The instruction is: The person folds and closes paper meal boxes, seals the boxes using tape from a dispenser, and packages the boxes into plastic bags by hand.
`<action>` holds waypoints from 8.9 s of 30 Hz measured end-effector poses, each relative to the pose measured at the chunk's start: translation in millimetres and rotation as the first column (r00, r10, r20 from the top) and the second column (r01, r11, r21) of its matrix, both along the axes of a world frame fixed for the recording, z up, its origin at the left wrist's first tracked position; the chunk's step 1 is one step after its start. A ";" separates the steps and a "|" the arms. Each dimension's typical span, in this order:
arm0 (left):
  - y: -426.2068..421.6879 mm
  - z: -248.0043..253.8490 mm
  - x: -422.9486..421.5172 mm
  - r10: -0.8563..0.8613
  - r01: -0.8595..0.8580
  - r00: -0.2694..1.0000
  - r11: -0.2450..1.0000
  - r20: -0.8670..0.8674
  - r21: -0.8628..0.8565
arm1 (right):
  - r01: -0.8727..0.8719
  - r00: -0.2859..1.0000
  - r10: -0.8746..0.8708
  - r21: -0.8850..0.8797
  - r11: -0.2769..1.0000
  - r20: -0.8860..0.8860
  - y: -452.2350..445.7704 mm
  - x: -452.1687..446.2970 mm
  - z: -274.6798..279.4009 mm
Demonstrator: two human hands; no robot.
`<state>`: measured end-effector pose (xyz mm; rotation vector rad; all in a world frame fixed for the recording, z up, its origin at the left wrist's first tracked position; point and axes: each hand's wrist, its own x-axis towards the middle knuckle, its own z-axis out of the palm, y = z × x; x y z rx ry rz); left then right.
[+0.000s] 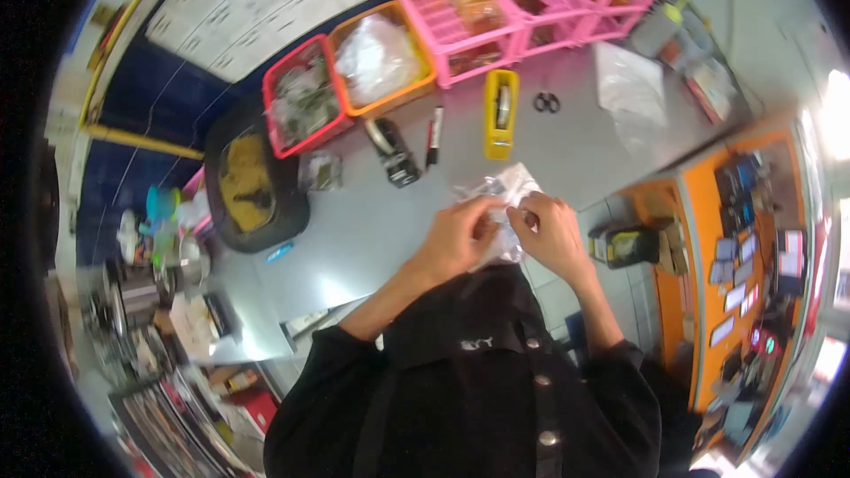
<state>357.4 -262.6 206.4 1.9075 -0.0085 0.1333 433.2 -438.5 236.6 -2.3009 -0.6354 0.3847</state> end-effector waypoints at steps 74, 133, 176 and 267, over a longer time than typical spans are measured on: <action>19.0 -49.5 -27.6 0.330 -0.329 0.935 0.944 0.134 -0.030 | 0.264 0.943 -0.105 0.515 0.816 -0.317 53.7 -52.2 -85.9; 14.4 -57.3 -44.5 0.406 -0.407 0.913 0.913 -0.038 -0.008 | 0.090 0.954 -0.225 0.526 0.846 0.197 68.8 -48.9 -107.8; 14.0 -53.2 -36.6 0.356 -0.356 0.934 0.931 0.019 0.075 | 0.051 0.995 -0.005 0.455 0.889 -0.102 59.0 -25.7 -75.8; 493.0 -247.2 -594.6 0.795 -0.570 -0.549 -0.581 0.258 0.581 | -0.519 0.851 0.506 -0.362 0.774 -0.140 181.1 -117.1 -107.4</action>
